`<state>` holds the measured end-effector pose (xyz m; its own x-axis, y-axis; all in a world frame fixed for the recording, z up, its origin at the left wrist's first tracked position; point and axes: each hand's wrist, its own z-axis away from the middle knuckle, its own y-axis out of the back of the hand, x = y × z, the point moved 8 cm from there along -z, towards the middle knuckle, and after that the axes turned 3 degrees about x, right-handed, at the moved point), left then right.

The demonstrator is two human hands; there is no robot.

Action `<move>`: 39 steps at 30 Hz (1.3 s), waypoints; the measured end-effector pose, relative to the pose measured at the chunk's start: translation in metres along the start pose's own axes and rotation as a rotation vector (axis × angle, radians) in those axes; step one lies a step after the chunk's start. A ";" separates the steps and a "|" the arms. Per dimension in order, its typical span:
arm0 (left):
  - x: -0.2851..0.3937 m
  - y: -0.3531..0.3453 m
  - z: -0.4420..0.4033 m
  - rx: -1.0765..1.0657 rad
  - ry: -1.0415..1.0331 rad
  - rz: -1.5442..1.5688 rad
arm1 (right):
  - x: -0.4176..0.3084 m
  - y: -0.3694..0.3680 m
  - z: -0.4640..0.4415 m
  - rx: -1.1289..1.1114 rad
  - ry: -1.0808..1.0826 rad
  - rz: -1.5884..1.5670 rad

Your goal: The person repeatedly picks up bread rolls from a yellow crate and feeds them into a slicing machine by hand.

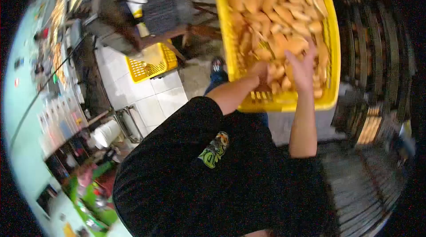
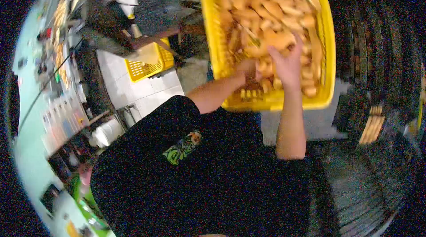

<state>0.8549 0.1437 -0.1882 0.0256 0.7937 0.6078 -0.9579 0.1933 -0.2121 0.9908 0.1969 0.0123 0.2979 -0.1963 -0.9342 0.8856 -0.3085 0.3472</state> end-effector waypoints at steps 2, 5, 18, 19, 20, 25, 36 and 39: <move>0.079 -0.003 0.057 0.006 -0.515 -0.890 | -0.075 -0.019 -0.007 -0.016 0.076 -0.028; 0.149 0.035 0.127 -0.189 -0.526 -0.709 | -0.170 -0.071 -0.013 -0.128 0.134 -0.224; 0.379 0.363 0.428 0.695 -1.451 -0.029 | -0.408 -0.328 0.006 -0.496 0.838 0.395; 0.393 0.368 0.426 0.654 -1.529 -0.077 | -0.412 -0.329 0.004 -0.551 0.851 0.369; 0.404 0.370 0.418 0.735 -1.498 -0.247 | -0.417 -0.330 0.000 -0.609 0.857 0.345; 0.408 0.374 0.347 0.541 -1.136 -1.014 | -0.444 -0.318 -0.023 -0.505 0.562 -0.737; 0.440 0.329 0.372 0.786 -1.551 -0.900 | -0.371 -0.306 -0.017 -0.478 0.619 -0.326; 0.411 0.368 0.332 0.859 -1.304 -0.764 | -0.253 -0.262 -0.048 -0.557 0.365 0.027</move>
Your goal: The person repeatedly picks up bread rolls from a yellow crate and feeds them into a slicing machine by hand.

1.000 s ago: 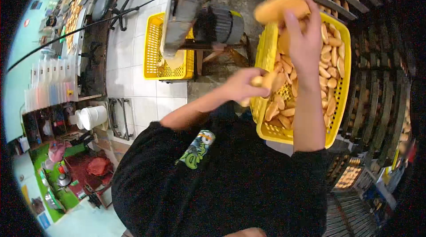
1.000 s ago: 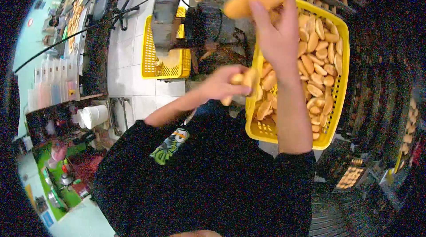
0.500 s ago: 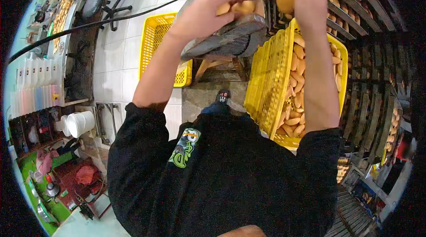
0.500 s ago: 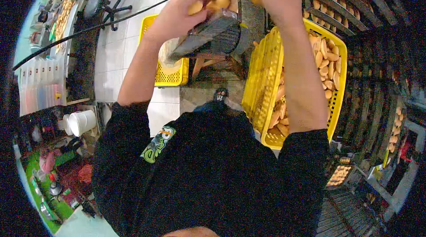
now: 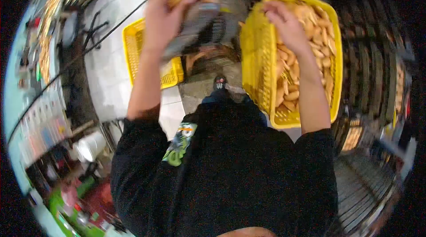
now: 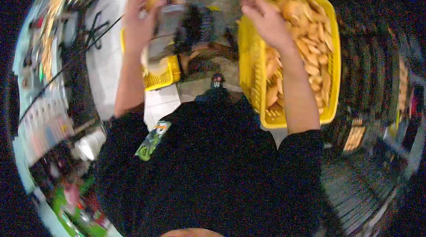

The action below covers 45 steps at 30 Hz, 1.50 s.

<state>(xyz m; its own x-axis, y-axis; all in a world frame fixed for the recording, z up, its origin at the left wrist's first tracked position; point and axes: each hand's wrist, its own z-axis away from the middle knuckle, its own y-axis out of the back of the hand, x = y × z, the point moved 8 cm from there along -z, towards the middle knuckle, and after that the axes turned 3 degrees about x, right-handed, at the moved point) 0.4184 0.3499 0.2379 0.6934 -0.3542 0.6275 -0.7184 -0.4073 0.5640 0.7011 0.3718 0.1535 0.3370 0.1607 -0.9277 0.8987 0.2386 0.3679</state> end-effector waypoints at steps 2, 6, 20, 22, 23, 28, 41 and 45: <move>-0.029 0.000 0.017 0.057 0.168 0.251 | 0.080 0.019 0.049 -0.057 -0.292 0.050; -0.046 0.006 0.028 -0.193 0.197 0.181 | 0.199 0.080 0.108 -0.090 -0.613 0.188; 0.160 -0.217 0.096 -0.250 -0.050 0.076 | 0.303 0.169 0.030 0.239 -0.648 0.660; 0.159 -0.312 0.106 -0.617 -0.212 0.060 | 0.297 0.173 0.053 0.354 -0.508 0.506; 0.147 -0.357 0.118 -0.710 -0.356 -0.062 | 0.277 0.180 0.077 0.441 -0.462 0.365; 0.095 -0.459 0.145 -1.045 -0.742 -0.641 | 0.302 0.181 0.173 0.639 -0.601 -0.657; 0.062 -0.485 0.047 -0.662 0.101 -0.127 | 0.314 0.136 0.084 0.057 -0.762 0.371; 0.061 -0.530 0.078 -0.973 -0.010 -0.444 | 0.301 0.134 0.097 0.261 -0.623 0.398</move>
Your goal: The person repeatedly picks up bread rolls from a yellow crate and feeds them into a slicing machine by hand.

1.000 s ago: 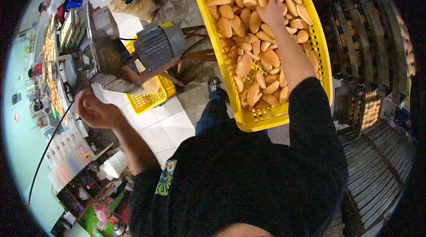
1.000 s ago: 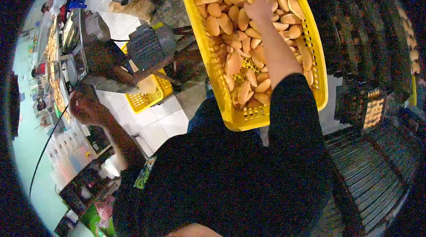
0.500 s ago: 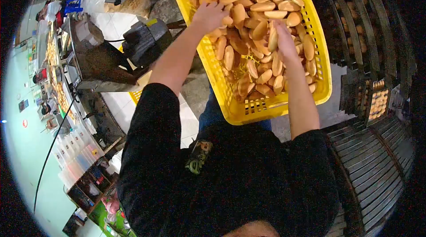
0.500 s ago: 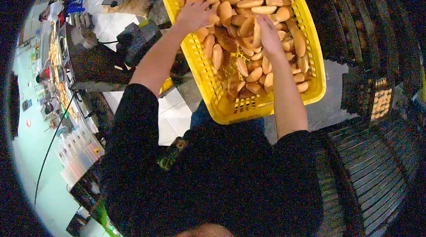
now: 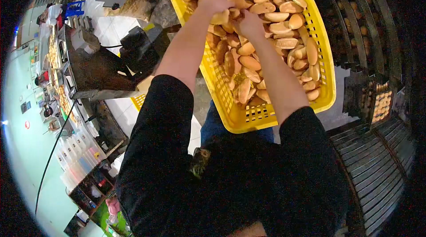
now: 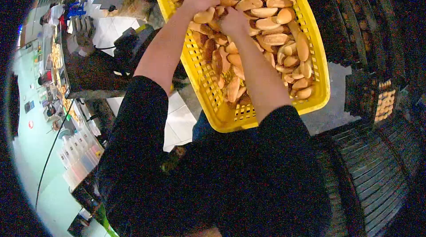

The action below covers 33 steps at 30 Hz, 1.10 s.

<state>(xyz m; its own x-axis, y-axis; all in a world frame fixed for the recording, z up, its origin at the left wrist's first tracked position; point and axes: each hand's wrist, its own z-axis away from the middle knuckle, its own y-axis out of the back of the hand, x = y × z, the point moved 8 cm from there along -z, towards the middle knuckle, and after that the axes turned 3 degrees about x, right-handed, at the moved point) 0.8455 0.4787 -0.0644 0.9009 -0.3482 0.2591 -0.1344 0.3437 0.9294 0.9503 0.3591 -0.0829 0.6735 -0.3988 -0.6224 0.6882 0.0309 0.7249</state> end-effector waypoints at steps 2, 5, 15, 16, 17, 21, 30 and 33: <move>0.006 -0.016 0.014 0.082 -0.081 0.037 | 0.014 0.010 0.039 0.041 -0.074 -0.115; 0.011 -0.017 0.035 0.131 -0.068 0.140 | 0.048 0.020 0.076 0.118 -0.081 -0.330; 0.019 0.020 0.178 0.092 0.244 1.573 | 0.069 0.103 0.172 0.255 -0.138 -0.855; 0.012 0.018 0.198 0.106 0.288 1.569 | 0.060 0.108 0.182 0.240 -0.166 -1.062; -0.001 0.020 0.215 0.137 0.326 1.557 | 0.047 0.107 0.180 0.213 -0.179 -1.278; -0.040 0.073 0.295 0.024 0.321 1.804 | 0.074 0.063 0.179 -0.079 -0.207 0.500; -0.212 0.197 0.435 0.508 0.055 2.000 | -0.053 0.096 0.188 0.235 -0.060 -0.281; -0.247 0.288 0.466 1.167 0.098 1.083 | -0.136 0.089 0.182 0.298 0.067 -0.638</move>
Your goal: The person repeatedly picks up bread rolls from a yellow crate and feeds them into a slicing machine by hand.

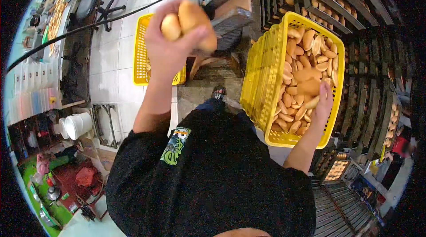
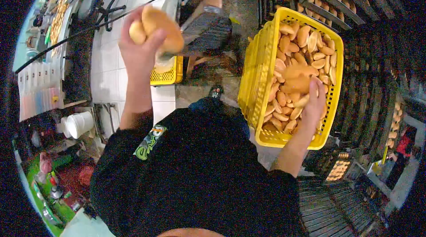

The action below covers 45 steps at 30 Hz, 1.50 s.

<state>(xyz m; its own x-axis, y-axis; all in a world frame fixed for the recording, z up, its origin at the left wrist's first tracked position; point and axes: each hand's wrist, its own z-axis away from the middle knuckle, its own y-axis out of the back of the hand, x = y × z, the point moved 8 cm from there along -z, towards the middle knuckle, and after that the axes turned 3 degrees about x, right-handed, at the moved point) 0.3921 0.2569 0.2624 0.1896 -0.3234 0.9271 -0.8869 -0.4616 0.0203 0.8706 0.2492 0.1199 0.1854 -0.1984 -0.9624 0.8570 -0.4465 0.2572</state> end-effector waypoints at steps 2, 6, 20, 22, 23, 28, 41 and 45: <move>0.013 -0.008 -0.029 0.119 -0.469 -0.281 | -0.037 -0.040 -0.003 -0.062 0.029 -0.166; -0.013 -0.052 -0.050 -0.145 -0.588 -0.487 | -0.140 -0.116 0.013 -0.187 0.203 -0.402; -0.018 -0.051 -0.052 -0.390 -0.477 -0.299 | -0.238 -0.211 0.023 -0.293 0.445 -0.420; -0.028 -0.035 -0.060 -0.360 -0.420 -0.273 | -0.243 -0.206 0.022 -0.262 0.484 -0.377; -0.033 -0.027 -0.065 -0.301 -0.305 -0.139 | -0.248 -0.207 0.024 -0.294 0.498 -0.369; 0.049 -0.068 -0.079 -0.450 -0.221 0.191 | -0.278 -0.231 0.062 -0.598 0.727 -0.190; -0.036 -0.054 -0.052 -0.119 -0.358 -0.231 | -0.269 -0.193 0.057 -0.058 0.767 -0.360; -0.069 -0.020 -0.044 -0.187 -0.317 -0.471 | -0.245 -0.247 0.027 -0.233 0.641 0.078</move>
<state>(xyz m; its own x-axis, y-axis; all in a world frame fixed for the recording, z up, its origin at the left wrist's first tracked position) 0.3784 0.3252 0.2150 0.6718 -0.3632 0.6456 -0.7302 -0.4713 0.4947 0.6005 0.3842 0.2946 0.4370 0.3655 -0.8219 0.8975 -0.2381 0.3713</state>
